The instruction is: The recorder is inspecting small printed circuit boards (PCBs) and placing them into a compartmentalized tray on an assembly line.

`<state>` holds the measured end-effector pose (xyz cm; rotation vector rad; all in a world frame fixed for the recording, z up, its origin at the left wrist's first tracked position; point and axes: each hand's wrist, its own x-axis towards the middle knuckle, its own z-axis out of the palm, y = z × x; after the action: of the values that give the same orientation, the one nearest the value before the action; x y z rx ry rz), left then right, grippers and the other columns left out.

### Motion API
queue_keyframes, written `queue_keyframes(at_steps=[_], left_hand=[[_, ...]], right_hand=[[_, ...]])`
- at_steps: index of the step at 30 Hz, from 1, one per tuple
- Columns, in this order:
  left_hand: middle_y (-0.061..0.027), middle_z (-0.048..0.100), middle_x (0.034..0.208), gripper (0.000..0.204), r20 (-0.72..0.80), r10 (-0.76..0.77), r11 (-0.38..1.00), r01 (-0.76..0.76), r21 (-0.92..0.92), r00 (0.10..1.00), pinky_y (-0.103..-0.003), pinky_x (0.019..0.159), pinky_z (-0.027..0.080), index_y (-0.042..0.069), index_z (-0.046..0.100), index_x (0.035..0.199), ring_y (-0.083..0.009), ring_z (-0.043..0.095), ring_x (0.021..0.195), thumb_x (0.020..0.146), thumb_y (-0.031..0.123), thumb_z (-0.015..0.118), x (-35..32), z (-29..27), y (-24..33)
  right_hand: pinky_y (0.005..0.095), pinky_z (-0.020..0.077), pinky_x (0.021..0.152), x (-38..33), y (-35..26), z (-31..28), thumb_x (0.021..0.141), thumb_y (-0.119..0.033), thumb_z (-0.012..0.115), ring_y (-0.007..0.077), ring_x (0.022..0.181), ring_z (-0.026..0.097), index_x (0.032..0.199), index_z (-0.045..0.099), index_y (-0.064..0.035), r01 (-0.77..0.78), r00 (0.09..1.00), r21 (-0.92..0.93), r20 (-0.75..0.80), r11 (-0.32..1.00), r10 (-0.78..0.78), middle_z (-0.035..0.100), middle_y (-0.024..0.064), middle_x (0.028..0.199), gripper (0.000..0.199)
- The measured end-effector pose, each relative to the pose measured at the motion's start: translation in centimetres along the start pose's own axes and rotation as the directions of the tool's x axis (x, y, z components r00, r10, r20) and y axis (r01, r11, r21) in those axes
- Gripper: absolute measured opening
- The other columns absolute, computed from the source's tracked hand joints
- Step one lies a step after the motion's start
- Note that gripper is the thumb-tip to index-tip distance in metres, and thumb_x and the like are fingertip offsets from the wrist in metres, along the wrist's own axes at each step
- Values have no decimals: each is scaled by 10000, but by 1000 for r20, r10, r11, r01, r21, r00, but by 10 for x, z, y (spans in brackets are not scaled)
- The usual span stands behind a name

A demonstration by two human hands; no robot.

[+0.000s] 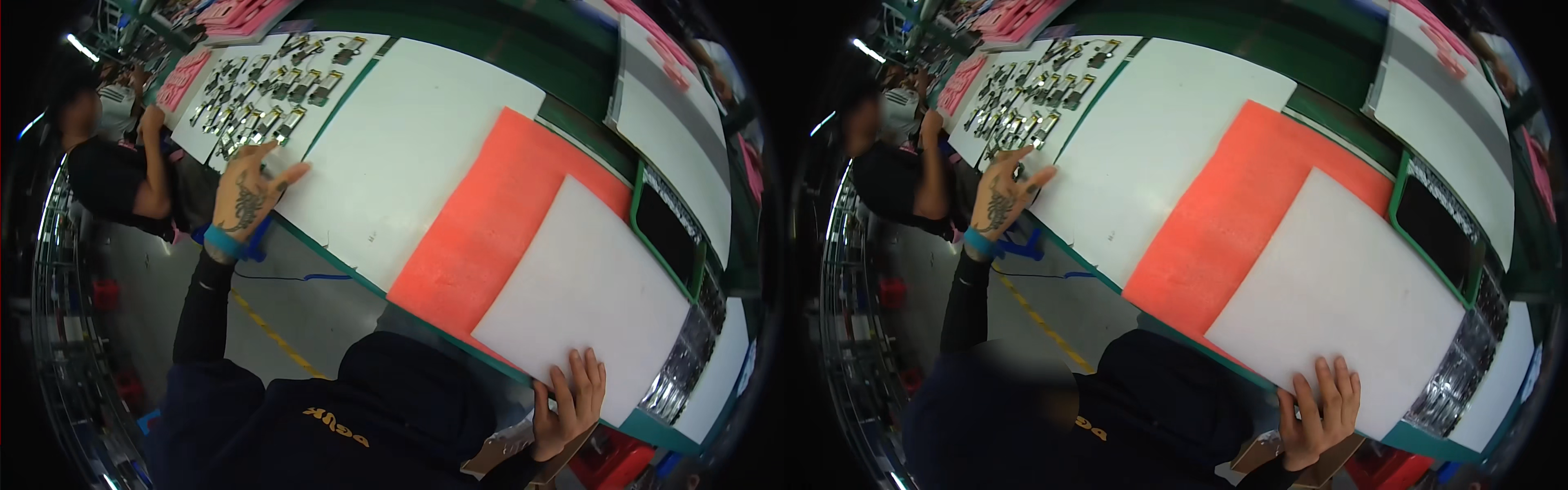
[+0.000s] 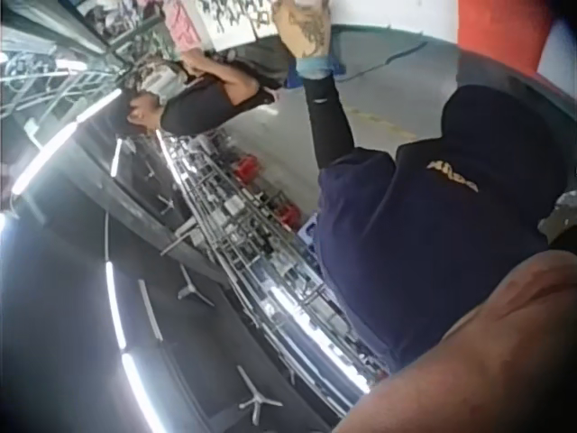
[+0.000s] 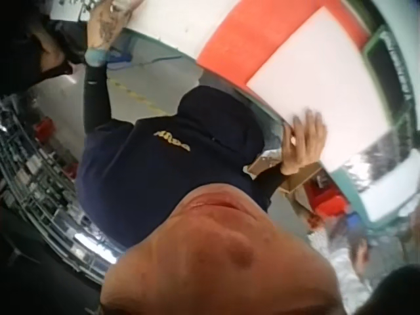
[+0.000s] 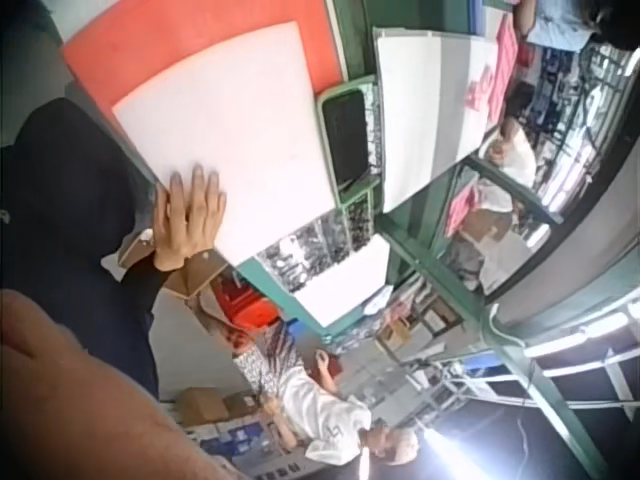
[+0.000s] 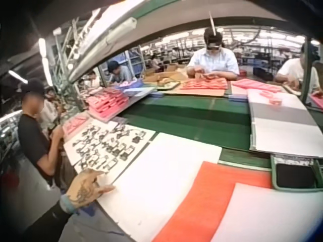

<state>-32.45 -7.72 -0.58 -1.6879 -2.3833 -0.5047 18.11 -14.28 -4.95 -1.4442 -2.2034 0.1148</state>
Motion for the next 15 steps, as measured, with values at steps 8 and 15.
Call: queue_keyframes(at_steps=[8, 15], left_hand=[[-202, 563, 1432, 798, 24, 129, 978, -131, 163, 991, -409, 1043, 482, 59, 687, 1321, -383, 526, 1323, 820, 679, 740, 11, 39, 31], [-184, 590, 1464, 655, -59, 137, 923, -149, -354, 989, -442, 1201, 359, 86, 663, 1371, -352, 450, 1449, 783, 238, 909, 7, 83, 27]], right_hand=[[562, 453, 1119, -2, 4, -2, 802, -187, 848, 363, 1265, 638, 987, 779, -146, 5, 1000, 8, -9, 1000, -5, 717, 96, 1290, 202], [545, 436, 1142, -2, 5, -7, 730, -154, 871, 365, 1289, 618, 988, 775, -93, -21, 1000, 89, -4, 996, 22, 715, 104, 1290, 282]])
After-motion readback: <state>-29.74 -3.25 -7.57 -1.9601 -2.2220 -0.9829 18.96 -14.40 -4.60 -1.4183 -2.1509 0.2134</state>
